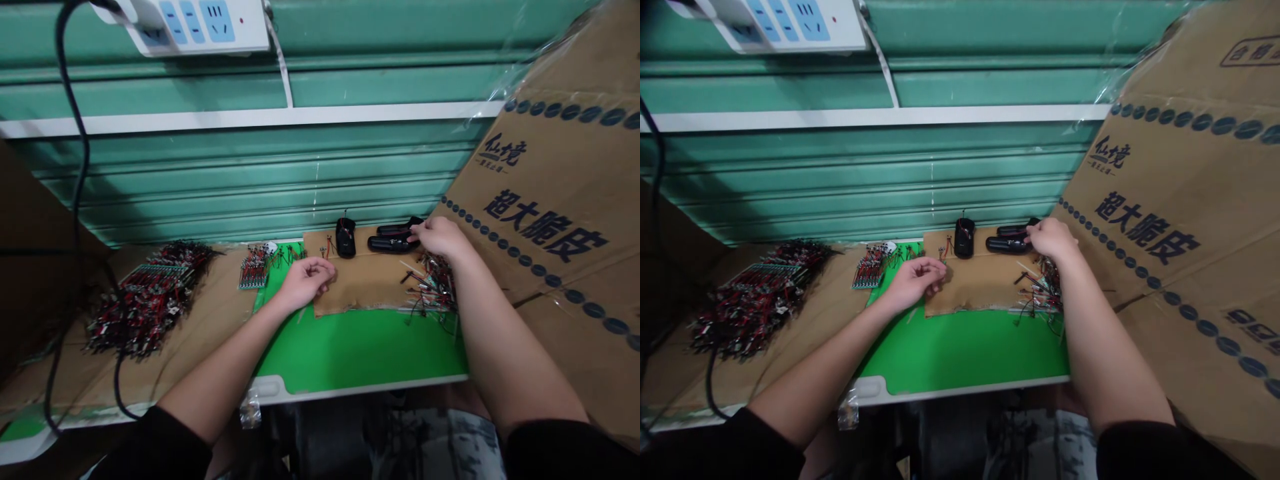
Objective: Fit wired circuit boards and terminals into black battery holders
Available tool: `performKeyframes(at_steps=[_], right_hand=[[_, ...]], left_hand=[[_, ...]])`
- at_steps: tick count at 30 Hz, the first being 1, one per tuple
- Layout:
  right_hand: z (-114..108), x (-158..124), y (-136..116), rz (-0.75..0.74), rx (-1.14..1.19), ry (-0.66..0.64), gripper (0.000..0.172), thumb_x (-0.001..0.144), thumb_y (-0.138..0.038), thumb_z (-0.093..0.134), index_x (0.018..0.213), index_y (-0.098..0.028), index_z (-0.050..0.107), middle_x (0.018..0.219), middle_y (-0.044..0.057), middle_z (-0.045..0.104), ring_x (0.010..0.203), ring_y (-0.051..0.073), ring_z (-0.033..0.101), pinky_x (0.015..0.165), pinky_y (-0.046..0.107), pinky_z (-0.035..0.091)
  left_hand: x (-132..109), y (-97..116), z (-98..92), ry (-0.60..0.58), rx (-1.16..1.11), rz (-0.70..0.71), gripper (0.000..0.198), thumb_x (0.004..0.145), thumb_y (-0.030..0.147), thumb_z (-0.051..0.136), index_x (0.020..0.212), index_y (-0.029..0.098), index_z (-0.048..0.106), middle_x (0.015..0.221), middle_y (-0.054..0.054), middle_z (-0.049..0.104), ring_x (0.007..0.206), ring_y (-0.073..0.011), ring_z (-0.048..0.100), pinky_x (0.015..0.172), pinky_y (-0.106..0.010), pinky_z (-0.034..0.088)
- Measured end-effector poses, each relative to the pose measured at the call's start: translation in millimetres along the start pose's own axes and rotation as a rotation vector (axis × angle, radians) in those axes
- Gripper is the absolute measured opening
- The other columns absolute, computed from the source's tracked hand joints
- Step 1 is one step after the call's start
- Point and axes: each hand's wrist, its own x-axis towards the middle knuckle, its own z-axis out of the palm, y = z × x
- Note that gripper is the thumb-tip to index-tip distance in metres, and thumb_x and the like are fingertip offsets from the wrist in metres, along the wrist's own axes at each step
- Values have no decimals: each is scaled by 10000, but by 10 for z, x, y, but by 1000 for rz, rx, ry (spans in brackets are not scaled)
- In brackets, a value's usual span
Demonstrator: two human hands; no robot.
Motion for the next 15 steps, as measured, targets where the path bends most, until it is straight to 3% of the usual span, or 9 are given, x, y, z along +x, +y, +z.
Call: performKeyframes(at_steps=[5, 11, 15], right_hand=[[-17, -41, -88, 84, -6, -67, 312, 978, -348, 649, 813, -187, 860, 805, 117, 806, 854, 260, 762, 799, 312, 549], [-52, -47, -46, -6, -24, 48, 245, 935, -343, 717, 771, -209, 840, 752, 95, 803, 803, 260, 737, 770, 322, 537], [-81, -78, -37, -52, 86, 2, 231, 949, -348, 714, 800, -210, 825, 757, 67, 817, 720, 227, 708, 715, 310, 530]], left_hand=[[11, -17, -4, -2, -2, 5, 326, 702, 387, 873, 877, 148, 738, 694, -36, 716, 510, -121, 599, 445, -222, 422], [7, -10, -15, -1, -7, 15, 354, 711, 416, 890, 884, 147, 737, 673, -26, 699, 500, -119, 601, 443, -220, 441], [11, -16, -16, 16, -29, 27, 403, 730, 468, 883, 916, 154, 713, 608, 1, 655, 447, -129, 579, 427, -246, 473]])
